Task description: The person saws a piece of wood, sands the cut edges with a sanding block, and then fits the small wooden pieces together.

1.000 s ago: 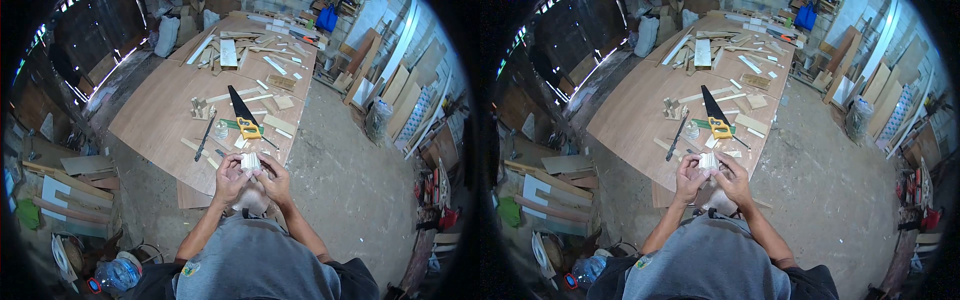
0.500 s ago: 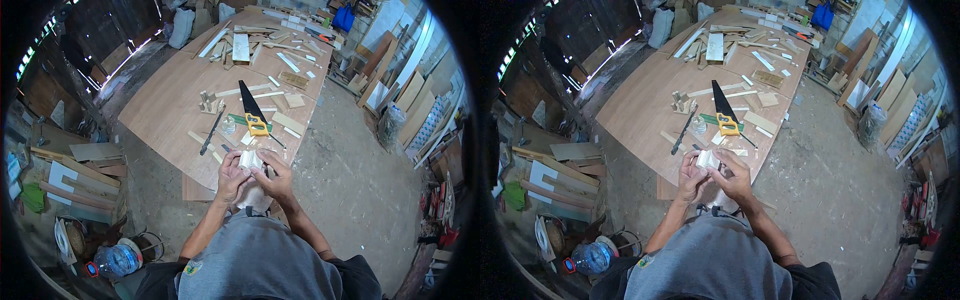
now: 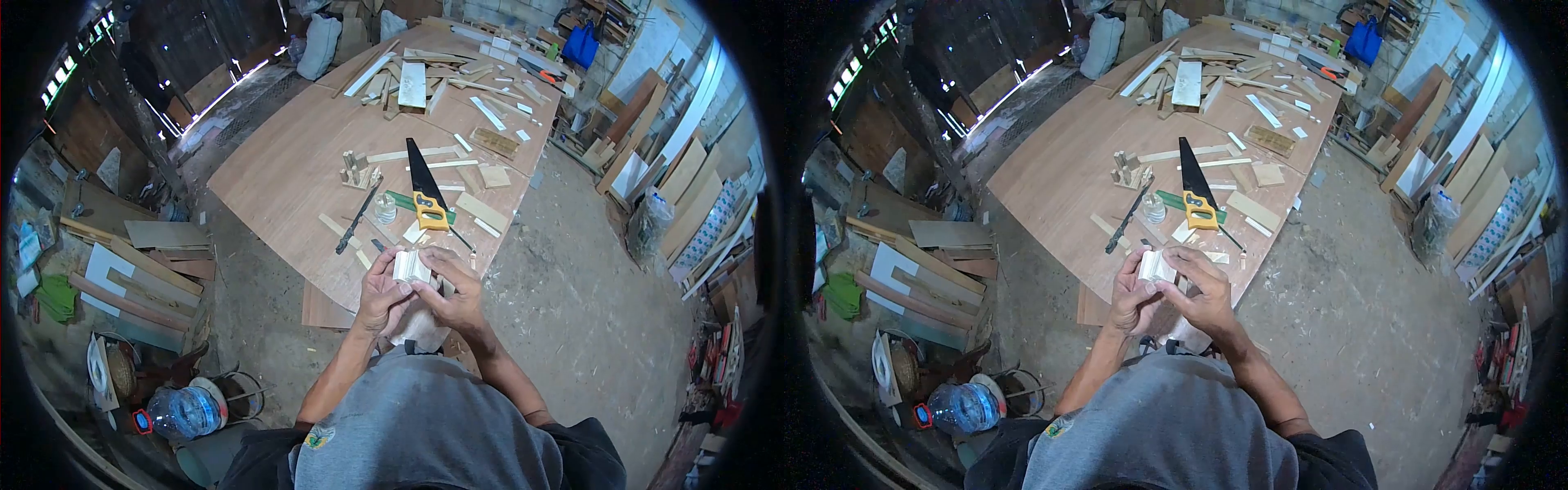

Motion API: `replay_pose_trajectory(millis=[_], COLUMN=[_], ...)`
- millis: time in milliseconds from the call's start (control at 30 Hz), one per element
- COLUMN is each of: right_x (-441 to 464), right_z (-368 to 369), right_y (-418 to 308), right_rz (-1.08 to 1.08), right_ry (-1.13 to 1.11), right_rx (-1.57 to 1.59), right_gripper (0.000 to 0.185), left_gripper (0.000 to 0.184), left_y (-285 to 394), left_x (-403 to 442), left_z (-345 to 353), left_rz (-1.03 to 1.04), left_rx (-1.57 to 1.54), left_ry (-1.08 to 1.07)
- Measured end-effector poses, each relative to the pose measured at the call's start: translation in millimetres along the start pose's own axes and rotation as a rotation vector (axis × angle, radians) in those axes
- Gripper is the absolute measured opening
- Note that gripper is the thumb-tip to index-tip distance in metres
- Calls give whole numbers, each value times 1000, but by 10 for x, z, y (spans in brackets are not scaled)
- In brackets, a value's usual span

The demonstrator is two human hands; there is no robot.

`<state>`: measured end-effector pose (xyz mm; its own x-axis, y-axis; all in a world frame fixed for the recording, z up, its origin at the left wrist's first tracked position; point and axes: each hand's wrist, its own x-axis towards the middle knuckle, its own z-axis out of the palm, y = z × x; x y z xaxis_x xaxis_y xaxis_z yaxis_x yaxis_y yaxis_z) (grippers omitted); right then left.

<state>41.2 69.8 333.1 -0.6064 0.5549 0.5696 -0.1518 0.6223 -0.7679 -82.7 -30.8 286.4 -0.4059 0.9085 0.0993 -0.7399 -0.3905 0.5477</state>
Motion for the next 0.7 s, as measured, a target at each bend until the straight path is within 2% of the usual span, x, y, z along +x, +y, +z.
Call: replay_pose_trajectory(millis=[367, 700], right_x=[158, 161], right_z=[56, -4], right_y=[-97, 57], right_rz=[-33, 13], right_ry=[-45, -41], right_rx=[-25, 191], right_gripper=[39, 41], left_gripper=[63, 62], left_y=[45, 74], left_x=[1, 60], left_z=[13, 128], left_rz=[9, 75], left_rx=[-179, 48], left_ry=[31, 65])
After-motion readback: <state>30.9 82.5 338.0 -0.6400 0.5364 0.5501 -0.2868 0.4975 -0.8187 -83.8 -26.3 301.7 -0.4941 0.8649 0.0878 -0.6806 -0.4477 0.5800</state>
